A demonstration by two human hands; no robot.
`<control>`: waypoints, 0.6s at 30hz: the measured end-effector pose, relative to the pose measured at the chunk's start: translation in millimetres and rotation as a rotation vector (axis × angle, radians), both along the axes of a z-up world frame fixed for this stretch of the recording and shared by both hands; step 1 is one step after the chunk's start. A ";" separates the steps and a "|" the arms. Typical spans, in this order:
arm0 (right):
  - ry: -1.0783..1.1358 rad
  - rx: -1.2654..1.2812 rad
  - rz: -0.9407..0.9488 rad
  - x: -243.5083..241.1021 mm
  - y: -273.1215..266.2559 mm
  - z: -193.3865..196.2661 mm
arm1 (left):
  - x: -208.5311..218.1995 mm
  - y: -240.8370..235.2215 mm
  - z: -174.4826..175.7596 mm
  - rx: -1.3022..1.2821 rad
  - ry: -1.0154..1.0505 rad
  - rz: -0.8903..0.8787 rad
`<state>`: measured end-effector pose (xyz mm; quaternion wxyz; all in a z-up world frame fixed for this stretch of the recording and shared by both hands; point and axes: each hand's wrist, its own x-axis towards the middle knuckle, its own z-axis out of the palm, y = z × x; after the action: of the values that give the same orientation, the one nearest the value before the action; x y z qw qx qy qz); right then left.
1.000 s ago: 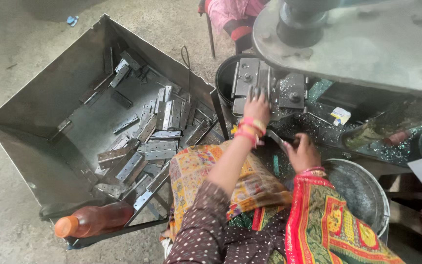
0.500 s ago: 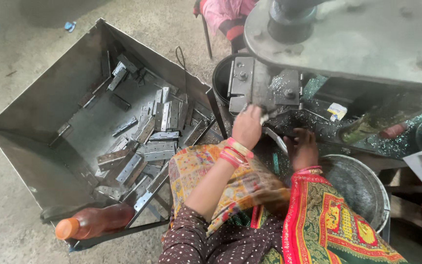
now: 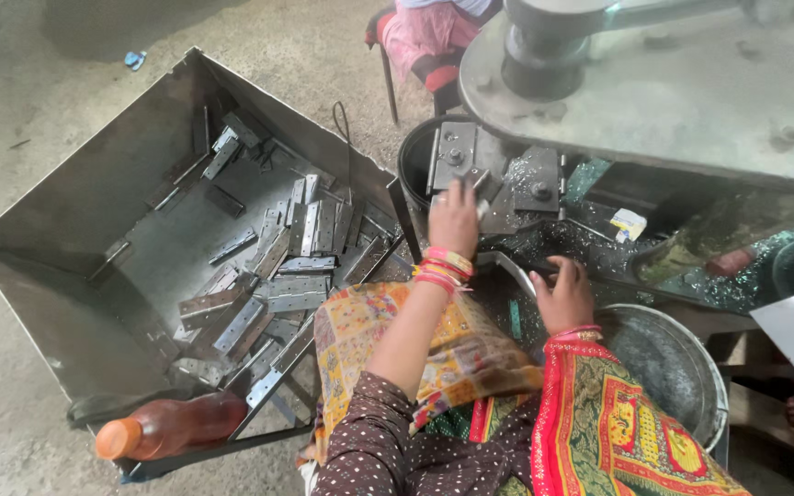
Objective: The person picks up metal plates from a bin using tongs, places each plate into a machine, and then operates a lever to drill holes in the plates before returning them to a separate container.
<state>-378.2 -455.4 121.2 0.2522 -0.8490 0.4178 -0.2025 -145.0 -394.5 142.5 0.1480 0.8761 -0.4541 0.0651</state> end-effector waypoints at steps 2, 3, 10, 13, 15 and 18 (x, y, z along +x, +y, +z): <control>0.020 -0.004 0.001 -1.1 2.5 -0.7 | 8.3 18.6 5.7 -0.037 -0.082 0.069; 0.002 -0.025 0.009 -1.4 2.4 -1.0 | 9.4 24.8 9.0 -0.056 -0.123 0.105; -0.112 -0.021 0.047 -2.2 1.1 -9.2 | -49.0 19.8 2.1 0.024 -0.079 -0.101; -0.016 0.015 0.033 -6.8 -1.4 -22.4 | -45.6 1.7 0.2 0.005 -0.024 -0.087; 0.107 -0.043 0.097 -11.3 -8.1 -43.0 | -41.4 -1.7 1.3 0.016 0.000 -0.096; 0.312 -0.053 0.209 -27.9 6.4 -96.0 | -42.7 0.4 2.9 0.045 0.055 -0.091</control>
<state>-406.1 -449.0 25.1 0.1814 -0.9152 0.3559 -0.0522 -187.7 -394.1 145.4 0.1436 0.8591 -0.4906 0.0241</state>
